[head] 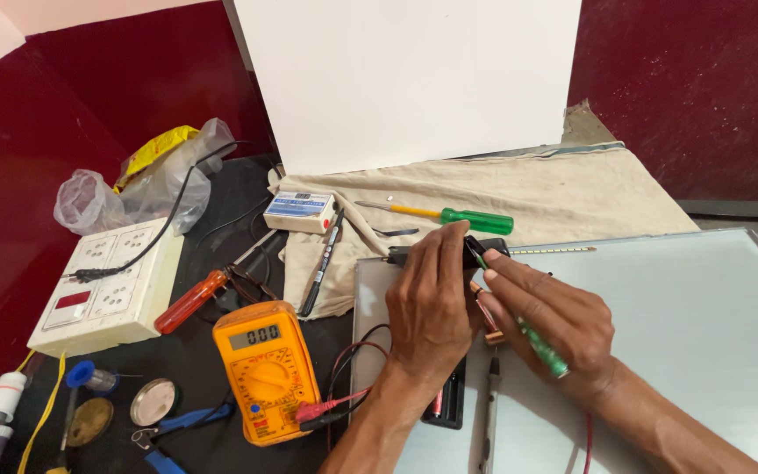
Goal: The person uses a green-handled screwdriver to pry open a black plastic remote control. They remove the back cover and then extract the internal circuit board, placing the components on the workbench.
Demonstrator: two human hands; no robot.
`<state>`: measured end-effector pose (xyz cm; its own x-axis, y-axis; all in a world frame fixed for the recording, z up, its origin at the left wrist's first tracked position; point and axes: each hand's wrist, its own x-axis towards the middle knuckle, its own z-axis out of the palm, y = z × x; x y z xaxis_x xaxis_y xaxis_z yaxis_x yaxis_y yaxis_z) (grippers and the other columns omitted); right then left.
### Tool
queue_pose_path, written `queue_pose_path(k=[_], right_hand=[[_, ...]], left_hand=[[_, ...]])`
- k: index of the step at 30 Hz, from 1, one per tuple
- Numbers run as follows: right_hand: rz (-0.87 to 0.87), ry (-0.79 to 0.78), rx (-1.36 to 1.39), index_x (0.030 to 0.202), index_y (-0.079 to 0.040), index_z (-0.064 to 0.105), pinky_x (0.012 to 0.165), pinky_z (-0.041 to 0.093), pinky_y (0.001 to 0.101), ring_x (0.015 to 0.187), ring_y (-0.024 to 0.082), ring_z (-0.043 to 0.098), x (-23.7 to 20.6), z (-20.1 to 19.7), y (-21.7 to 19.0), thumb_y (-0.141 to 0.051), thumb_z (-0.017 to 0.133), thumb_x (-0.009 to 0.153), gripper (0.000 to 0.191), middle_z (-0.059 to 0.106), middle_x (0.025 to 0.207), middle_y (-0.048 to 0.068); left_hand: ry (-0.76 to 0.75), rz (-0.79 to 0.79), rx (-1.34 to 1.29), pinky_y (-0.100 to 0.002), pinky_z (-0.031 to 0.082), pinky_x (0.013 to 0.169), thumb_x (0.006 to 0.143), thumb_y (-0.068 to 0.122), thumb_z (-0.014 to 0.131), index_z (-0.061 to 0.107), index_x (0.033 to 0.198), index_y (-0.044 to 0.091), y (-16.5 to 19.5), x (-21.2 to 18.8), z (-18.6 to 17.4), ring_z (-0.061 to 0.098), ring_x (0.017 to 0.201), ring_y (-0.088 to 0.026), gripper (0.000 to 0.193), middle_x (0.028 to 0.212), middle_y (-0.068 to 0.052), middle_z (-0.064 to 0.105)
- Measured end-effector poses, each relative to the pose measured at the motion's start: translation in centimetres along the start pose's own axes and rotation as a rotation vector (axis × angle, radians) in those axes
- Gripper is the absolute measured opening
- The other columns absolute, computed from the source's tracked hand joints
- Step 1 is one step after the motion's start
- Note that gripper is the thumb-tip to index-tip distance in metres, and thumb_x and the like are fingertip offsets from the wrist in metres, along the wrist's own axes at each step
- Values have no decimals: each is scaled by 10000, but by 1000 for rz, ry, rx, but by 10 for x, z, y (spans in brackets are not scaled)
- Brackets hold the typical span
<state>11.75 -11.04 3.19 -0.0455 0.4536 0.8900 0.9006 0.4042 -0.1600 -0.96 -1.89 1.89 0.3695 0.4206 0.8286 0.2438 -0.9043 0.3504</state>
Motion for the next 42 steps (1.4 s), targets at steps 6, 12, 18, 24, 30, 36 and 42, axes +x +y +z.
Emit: queue_pose_path(k=[6,12,18,24,30,36,42], right_hand=[[350,31,177,1095,-11,754,806,660,302,945,259,803,-3,4,1,-33,759,899,198,787,1086,142],[22,-1,10,1068,26,734,807,633,342,963,291,783,2,0,3,-35,798,858,228,762,1083,175],[118,4,70,1088,20,733,794,639,337,950,268,788,6,-1,-4,-8,796,864,234,770,1086,160],[-77,-23,-85,1078,27,737,791,637,378,936,295,775,6,0,-3,-42,819,836,265,759,1092,199],[46,-21,26,1081,5,744,782,643,348,927,265,787,7,2,1,-56,806,860,238,775,1093,164],[-40,-42,-10,1067,19,741,800,631,358,955,287,766,9,-1,0,-44,802,856,228,768,1080,172],[-108,-29,-113,1067,30,735,811,631,372,963,296,759,8,0,-7,-41,807,856,234,758,1074,182]], left_hand=[[22,-3,50,-436,589,1019,819,-51,701,553,1348,-58,-2,0,8,672,1206,-377,550,1260,-227,663],[-7,17,8,-471,567,1016,828,2,697,547,1332,-79,0,-1,3,648,1215,-407,533,1261,-242,651],[23,18,-35,-474,552,1045,909,68,674,540,1339,-72,1,0,2,636,1240,-412,471,1273,-243,640],[14,23,0,-456,558,1041,865,30,676,567,1324,-55,0,-2,3,648,1241,-398,480,1281,-225,651],[52,7,-40,-461,554,1051,879,41,711,571,1304,-49,0,-2,2,642,1250,-405,456,1273,-222,653],[58,23,-51,-466,551,1082,900,29,700,575,1306,-70,-2,-3,3,638,1272,-410,436,1276,-238,655],[82,47,-53,-477,533,1114,880,-17,685,583,1293,-86,-1,-3,3,632,1276,-418,431,1278,-255,652]])
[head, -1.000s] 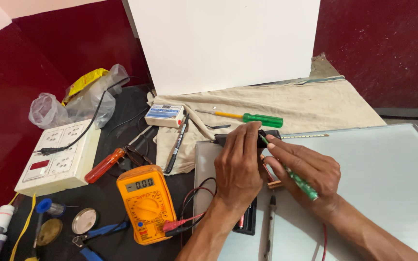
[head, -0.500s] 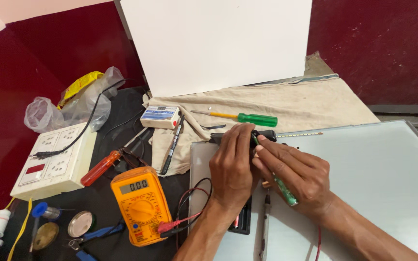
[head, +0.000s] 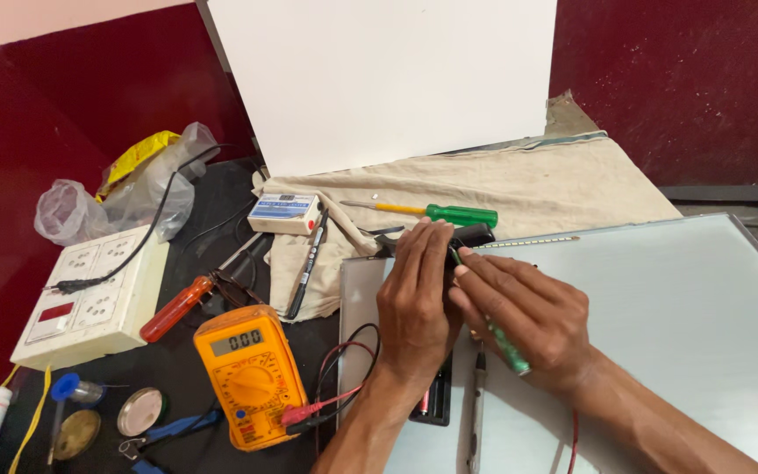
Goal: The person uses a green-handled screwdriver to pry open a black plastic remote control. They remove the back cover and then extract the internal circuit board, placing the components on the workbench.
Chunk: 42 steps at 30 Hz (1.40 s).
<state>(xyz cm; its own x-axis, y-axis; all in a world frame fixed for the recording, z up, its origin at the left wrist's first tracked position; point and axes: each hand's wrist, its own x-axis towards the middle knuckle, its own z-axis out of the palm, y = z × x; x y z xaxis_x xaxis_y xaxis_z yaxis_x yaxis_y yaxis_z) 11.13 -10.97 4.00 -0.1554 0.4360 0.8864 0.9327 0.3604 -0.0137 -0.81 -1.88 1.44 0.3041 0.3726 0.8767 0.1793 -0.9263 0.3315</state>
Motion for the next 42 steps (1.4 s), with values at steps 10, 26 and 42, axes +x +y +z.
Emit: queue_pose_path(k=[10,26,42], right_hand=[[27,-31,91,1070,7,738,760,620,351,900,282,764,-8,0,13,-170,790,874,269,765,1061,179],[661,-143,390,1191,-72,758,620,594,284,716,156,763,-10,13,26,-157,770,881,322,823,962,109],[667,9,391,1218,-29,702,669,608,248,800,148,786,-18,16,25,-71,690,960,261,811,964,100]], left_hand=[[-9,-42,-22,-472,502,1147,858,-55,675,574,1326,-69,-2,-2,1,611,1318,-406,479,1318,-243,645],[-15,-44,-210,-480,394,1297,942,-178,581,387,1532,20,-4,-6,15,515,1474,-319,651,1513,-175,561],[140,-409,-617,-447,258,1294,786,-74,539,305,1549,3,-5,0,8,282,1523,-341,802,1628,-244,298]])
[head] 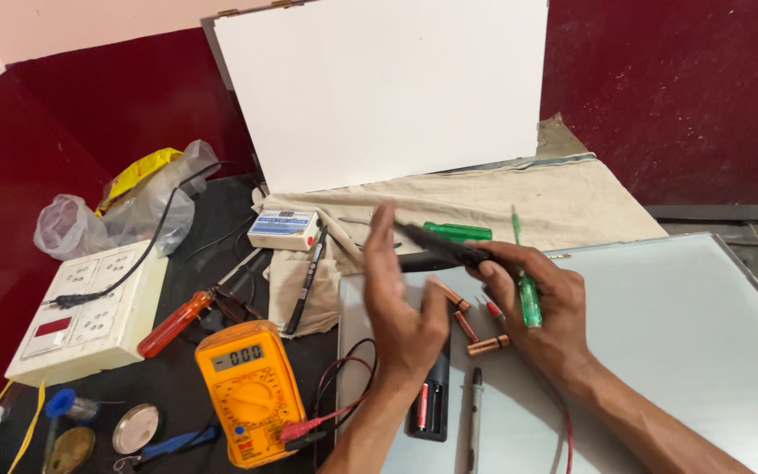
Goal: The person uses a green-handled screwdriver to pry open a black plastic remote control. They remove the back cover and then extract the internal circuit board, placing the components on the workbench.
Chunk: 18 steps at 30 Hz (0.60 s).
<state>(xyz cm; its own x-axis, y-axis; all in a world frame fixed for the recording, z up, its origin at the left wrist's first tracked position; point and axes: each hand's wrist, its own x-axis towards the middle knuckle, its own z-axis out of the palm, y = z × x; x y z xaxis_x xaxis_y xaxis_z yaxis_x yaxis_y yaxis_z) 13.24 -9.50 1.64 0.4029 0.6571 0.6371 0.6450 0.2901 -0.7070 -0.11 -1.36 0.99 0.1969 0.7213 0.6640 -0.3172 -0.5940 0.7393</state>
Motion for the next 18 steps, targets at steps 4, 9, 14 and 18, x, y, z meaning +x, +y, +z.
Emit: queue_pose_path(k=[4,9,14,18], right_hand=[[-101,49,-13,1200,-30,668,731,628,243,835,139,787,-2,-1,5,-22,681,954,247,782,1186,118],[-253,-80,53,1211,-39,674,836,622,280,1104,214,756,-3,-1,12,26,681,935,284,734,1278,152],[-223,-133,-2,1273,-66,659,959,570,364,1136,253,736,2,-1,16,8,654,944,338,711,1333,154],[-144,-16,51,1462,-119,568,803,509,310,817,135,576,5,-6,15,-192,521,1062,410,754,1362,118]], left_hand=[[136,-356,-195,-394,560,980,926,61,667,490,1320,19,-10,3,-1,589,1131,-270,434,1281,-249,539],[30,-540,-800,-385,597,919,975,53,655,530,1263,-22,-21,10,-2,684,1058,-253,323,1178,-188,694],[150,-602,-752,-419,638,875,902,-38,670,530,1220,-11,-22,12,0,721,1042,-267,348,1116,-197,700],[178,-621,-665,-429,651,835,877,-44,664,482,1226,15,-18,11,2,736,1012,-281,398,1084,-165,702]])
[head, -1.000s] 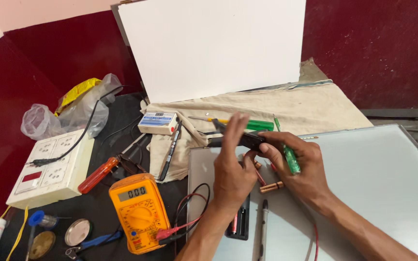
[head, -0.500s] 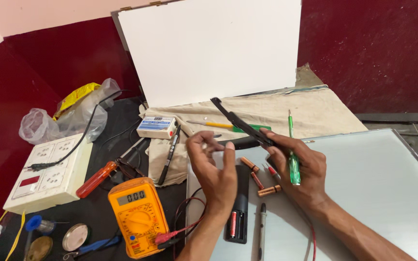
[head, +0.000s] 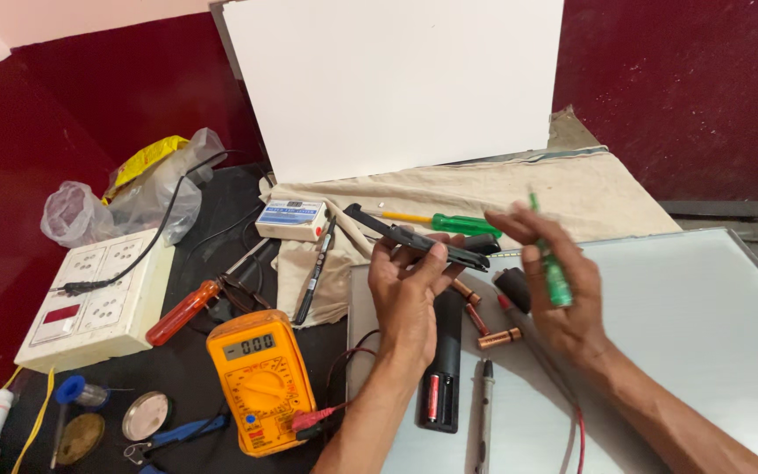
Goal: The person uses a green-handled screwdriver to pry open a black plastic remote control. They remove the back cover and then extract the internal circuit board, placing the components on the workbench.
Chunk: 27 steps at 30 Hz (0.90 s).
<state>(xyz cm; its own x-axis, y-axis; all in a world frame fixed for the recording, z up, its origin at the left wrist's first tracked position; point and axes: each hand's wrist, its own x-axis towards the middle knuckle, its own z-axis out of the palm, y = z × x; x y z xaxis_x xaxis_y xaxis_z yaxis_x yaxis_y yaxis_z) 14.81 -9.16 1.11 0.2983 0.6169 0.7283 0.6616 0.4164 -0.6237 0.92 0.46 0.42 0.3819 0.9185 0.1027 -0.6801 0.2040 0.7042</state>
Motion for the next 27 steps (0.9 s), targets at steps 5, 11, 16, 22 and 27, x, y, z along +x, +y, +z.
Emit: queue_pose_path(k=[5,11,16,22,27], right_hand=[[-136,31,-64,1362,-66,610,748,540,294,953,137,671,0,-9,-3,-387,470,1079,451,690,1122,141],[-109,-53,-123,1081,-41,753,614,614,243,812,148,766,-2,-1,-13,-157,693,948,187,774,1003,112],[-185,-94,-103,1094,0,730,818,612,298,989,221,777,-3,1,-29,-19,729,886,209,768,1119,142],[-124,-106,-53,1087,5,736,887,609,312,1033,227,776,1,0,-33,-9,732,884,203,776,1123,144],[-16,-103,-17,1070,-4,756,885,617,315,1015,212,773,1,-2,-32,-6,725,886,187,785,1103,136]], left_hand=[[50,1,45,-417,645,786,914,17,642,405,1293,63,3,-2,4,737,978,-275,449,1049,-157,719],[6,41,-36,-399,648,796,950,140,608,369,1355,151,5,-4,3,736,990,-277,471,1023,-150,724],[-38,74,-40,-414,613,808,1000,190,613,356,1381,115,3,-5,2,719,1043,-299,466,1054,-167,718],[-49,59,-36,-437,611,871,977,189,621,329,1410,147,2,-6,2,710,1079,-313,524,1077,-171,712],[-69,65,-35,-435,598,875,966,159,611,322,1438,166,2,-6,1,695,1099,-330,553,1098,-182,702]])
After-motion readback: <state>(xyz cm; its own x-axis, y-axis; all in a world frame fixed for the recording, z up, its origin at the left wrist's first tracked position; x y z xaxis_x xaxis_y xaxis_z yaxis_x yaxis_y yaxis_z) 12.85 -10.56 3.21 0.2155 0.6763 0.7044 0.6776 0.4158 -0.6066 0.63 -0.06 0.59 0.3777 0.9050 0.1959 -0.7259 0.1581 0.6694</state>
